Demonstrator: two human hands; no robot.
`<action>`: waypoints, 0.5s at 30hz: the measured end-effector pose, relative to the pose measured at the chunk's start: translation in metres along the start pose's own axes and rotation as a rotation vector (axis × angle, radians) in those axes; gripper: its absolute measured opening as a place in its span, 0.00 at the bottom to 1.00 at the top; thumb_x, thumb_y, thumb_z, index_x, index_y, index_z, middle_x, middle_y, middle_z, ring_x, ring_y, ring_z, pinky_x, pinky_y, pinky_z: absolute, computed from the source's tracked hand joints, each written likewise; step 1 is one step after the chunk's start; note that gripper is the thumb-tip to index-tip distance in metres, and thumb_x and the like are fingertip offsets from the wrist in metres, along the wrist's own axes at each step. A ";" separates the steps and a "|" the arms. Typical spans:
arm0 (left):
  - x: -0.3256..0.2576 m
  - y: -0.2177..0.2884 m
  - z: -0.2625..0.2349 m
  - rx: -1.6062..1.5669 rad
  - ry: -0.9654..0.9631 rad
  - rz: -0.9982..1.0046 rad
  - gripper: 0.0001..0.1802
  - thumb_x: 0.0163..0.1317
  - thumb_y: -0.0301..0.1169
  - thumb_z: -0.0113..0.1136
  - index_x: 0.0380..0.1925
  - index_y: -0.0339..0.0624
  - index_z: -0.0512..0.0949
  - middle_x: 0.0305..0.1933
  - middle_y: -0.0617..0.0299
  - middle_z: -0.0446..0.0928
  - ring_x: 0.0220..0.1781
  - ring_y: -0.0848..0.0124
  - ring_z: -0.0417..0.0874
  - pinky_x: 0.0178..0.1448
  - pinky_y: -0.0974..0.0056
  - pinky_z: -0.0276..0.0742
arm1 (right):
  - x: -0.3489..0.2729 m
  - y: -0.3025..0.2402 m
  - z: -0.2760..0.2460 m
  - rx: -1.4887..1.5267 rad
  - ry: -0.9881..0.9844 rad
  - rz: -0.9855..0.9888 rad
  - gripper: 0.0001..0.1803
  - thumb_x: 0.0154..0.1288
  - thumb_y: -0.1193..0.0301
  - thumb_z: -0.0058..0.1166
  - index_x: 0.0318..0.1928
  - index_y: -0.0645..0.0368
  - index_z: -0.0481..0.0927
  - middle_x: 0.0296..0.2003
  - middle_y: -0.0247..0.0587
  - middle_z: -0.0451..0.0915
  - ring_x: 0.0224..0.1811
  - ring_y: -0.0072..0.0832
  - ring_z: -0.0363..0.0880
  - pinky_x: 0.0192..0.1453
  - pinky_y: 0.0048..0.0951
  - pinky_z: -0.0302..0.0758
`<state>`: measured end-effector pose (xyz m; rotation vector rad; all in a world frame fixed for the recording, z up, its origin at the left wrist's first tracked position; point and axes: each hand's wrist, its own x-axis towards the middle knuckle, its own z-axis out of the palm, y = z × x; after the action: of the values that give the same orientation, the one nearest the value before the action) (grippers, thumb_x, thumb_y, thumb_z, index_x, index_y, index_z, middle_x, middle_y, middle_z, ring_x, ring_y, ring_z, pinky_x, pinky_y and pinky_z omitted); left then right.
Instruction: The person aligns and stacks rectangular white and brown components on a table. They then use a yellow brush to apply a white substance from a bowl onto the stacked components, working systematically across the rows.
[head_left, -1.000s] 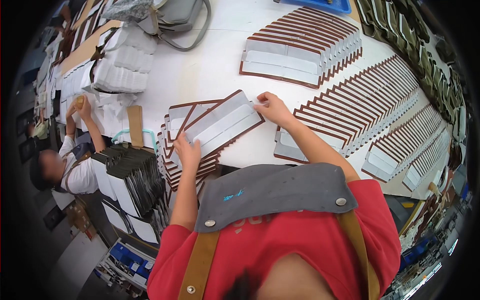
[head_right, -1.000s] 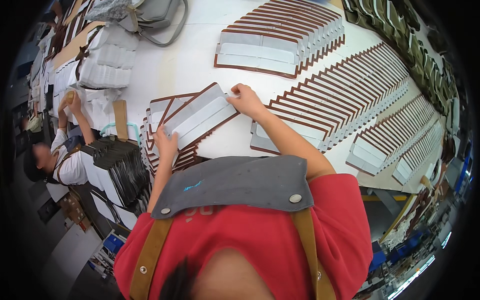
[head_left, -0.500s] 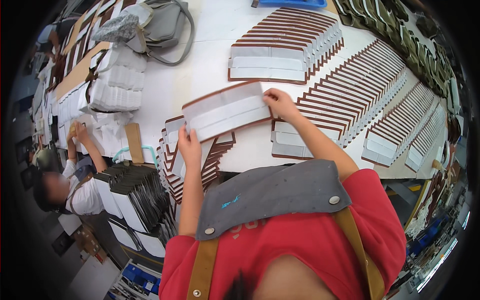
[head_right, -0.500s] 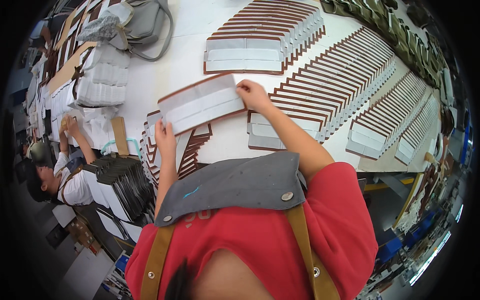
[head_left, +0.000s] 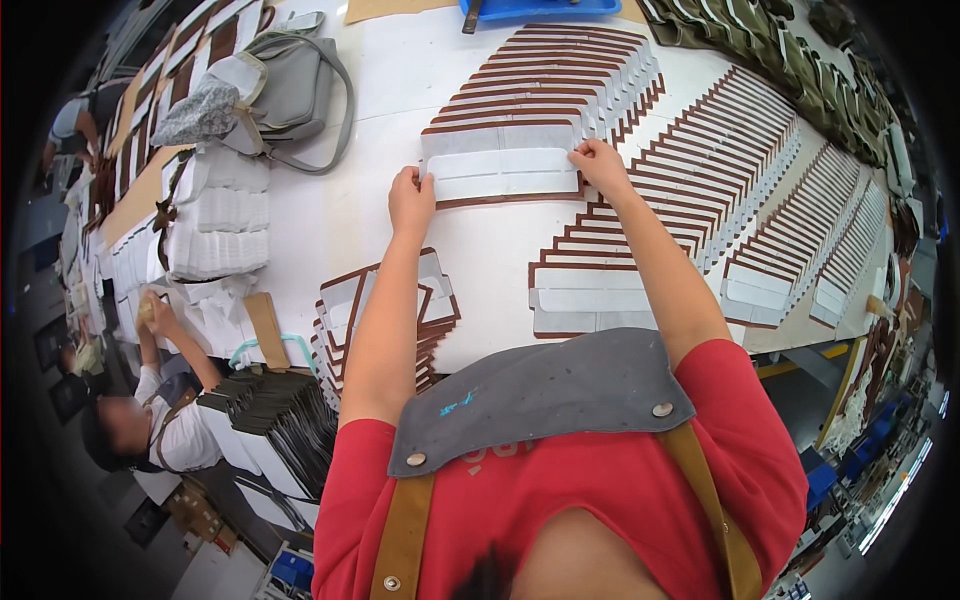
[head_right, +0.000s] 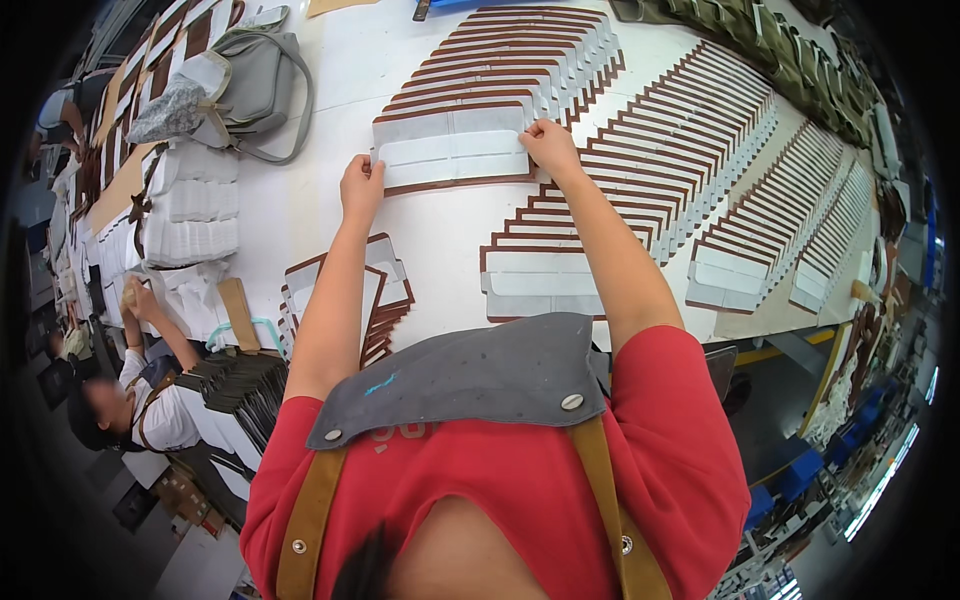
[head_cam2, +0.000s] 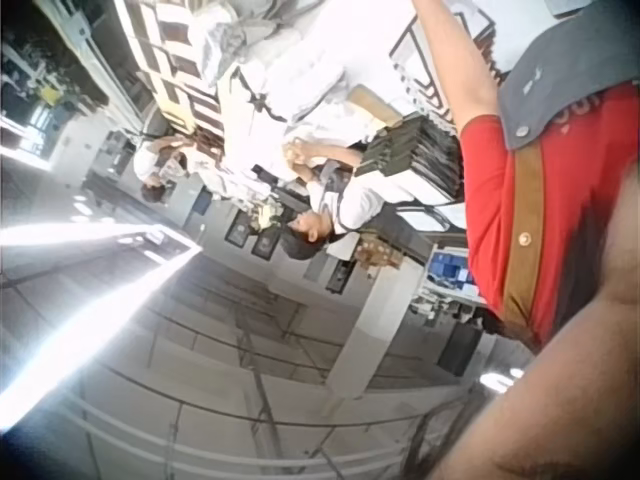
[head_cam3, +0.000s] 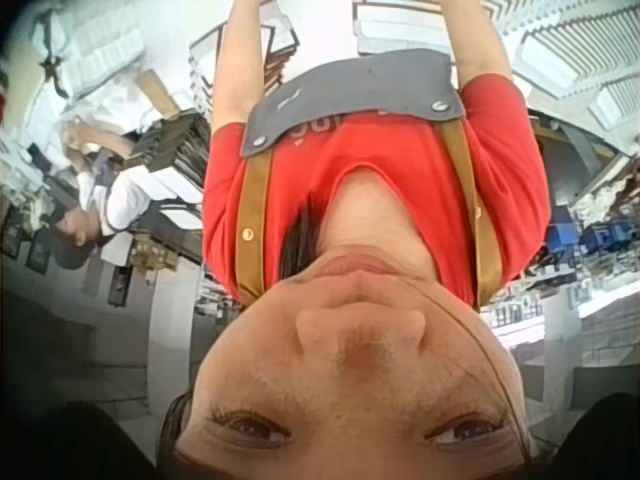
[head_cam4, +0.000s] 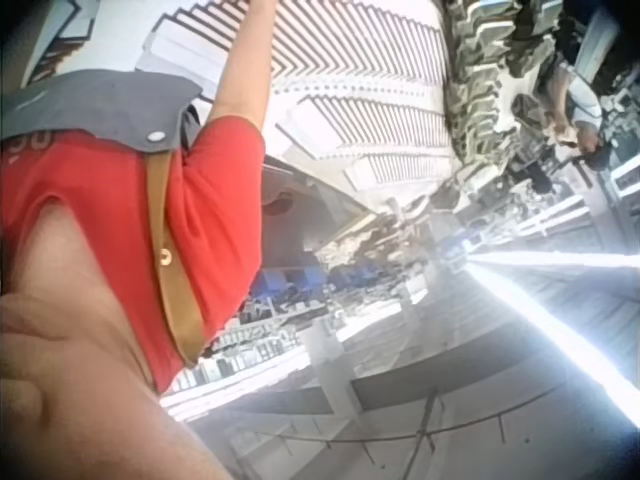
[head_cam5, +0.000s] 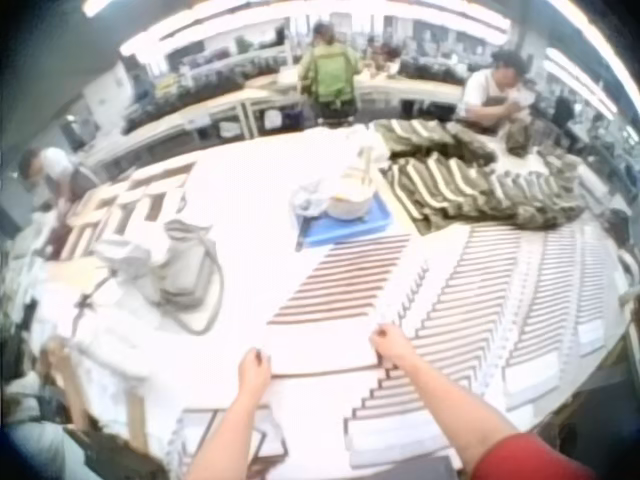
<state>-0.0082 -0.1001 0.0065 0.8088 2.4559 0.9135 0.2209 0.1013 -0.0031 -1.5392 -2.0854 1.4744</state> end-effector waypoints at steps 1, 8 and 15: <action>0.001 0.000 0.001 -0.005 -0.007 -0.006 0.11 0.55 0.32 0.53 0.32 0.34 0.72 0.32 0.52 0.75 0.33 0.60 0.76 0.39 0.60 0.71 | 0.001 0.002 0.000 -0.012 0.007 0.005 0.11 0.50 0.66 0.56 0.28 0.62 0.76 0.23 0.37 0.76 0.25 0.25 0.74 0.33 0.26 0.71; 0.003 0.007 0.000 -0.007 -0.024 -0.059 0.12 0.55 0.33 0.54 0.31 0.34 0.71 0.32 0.52 0.75 0.33 0.60 0.76 0.39 0.60 0.71 | 0.005 0.008 -0.001 0.009 0.003 0.016 0.11 0.50 0.65 0.57 0.28 0.61 0.76 0.23 0.37 0.76 0.27 0.26 0.74 0.33 0.27 0.71; 0.002 -0.001 -0.002 0.009 0.060 0.010 0.14 0.55 0.35 0.55 0.37 0.37 0.70 0.30 0.57 0.73 0.29 0.66 0.74 0.36 0.63 0.71 | -0.001 -0.013 -0.004 -0.380 0.068 0.014 0.17 0.50 0.57 0.56 0.28 0.58 0.74 0.25 0.42 0.77 0.29 0.35 0.76 0.36 0.34 0.71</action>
<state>-0.0113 -0.0997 0.0071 0.8093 2.5111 0.9438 0.2152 0.1031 0.0092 -1.6998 -2.4200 1.0523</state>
